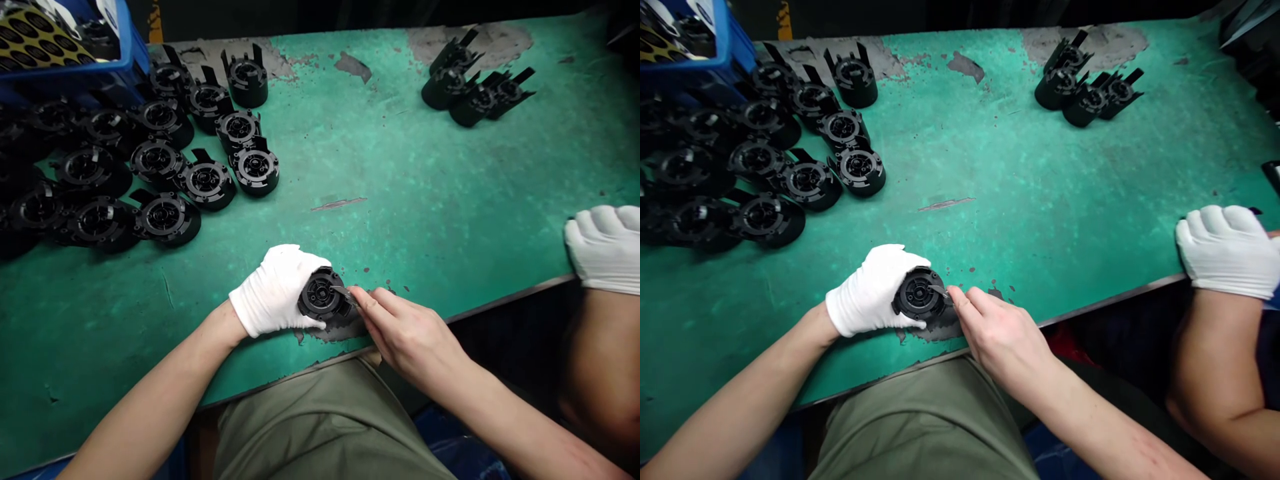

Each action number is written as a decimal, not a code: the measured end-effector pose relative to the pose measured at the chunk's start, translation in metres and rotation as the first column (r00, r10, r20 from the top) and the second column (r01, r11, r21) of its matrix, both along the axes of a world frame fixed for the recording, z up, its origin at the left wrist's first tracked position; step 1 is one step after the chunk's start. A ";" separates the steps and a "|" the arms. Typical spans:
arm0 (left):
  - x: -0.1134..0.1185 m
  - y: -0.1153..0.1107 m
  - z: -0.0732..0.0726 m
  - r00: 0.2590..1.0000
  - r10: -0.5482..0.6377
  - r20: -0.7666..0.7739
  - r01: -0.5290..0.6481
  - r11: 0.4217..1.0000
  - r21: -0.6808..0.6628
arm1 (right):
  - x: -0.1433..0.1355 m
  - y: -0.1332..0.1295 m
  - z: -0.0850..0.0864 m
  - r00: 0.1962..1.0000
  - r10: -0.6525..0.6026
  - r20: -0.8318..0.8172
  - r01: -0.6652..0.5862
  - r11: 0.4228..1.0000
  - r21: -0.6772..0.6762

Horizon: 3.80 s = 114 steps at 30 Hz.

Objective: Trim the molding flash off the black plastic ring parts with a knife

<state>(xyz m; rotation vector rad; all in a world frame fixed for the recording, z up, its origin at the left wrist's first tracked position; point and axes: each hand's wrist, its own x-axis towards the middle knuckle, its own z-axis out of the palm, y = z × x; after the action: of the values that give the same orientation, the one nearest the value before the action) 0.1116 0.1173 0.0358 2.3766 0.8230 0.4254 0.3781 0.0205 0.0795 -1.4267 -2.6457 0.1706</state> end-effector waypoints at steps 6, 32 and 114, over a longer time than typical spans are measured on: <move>-0.001 0.000 -0.002 1.000 -0.007 -0.010 0.007 1.000 -0.013 | 0.004 0.006 0.004 0.996 0.079 0.050 -0.080 0.997 0.015; 0.001 0.001 0.003 1.000 0.014 0.009 -0.014 1.000 0.005 | 0.000 0.006 0.011 0.992 0.044 0.119 -0.054 0.995 0.083; -0.015 0.001 -0.007 0.972 0.172 0.157 -0.198 0.966 0.168 | 0.031 0.060 0.002 0.978 -0.067 -0.197 0.087 0.992 0.096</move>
<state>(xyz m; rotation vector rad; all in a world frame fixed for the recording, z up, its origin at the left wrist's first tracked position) 0.0970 0.1180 0.0286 2.4089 0.9814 0.7670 0.4094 0.0808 0.0815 -1.3998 -2.4037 0.1523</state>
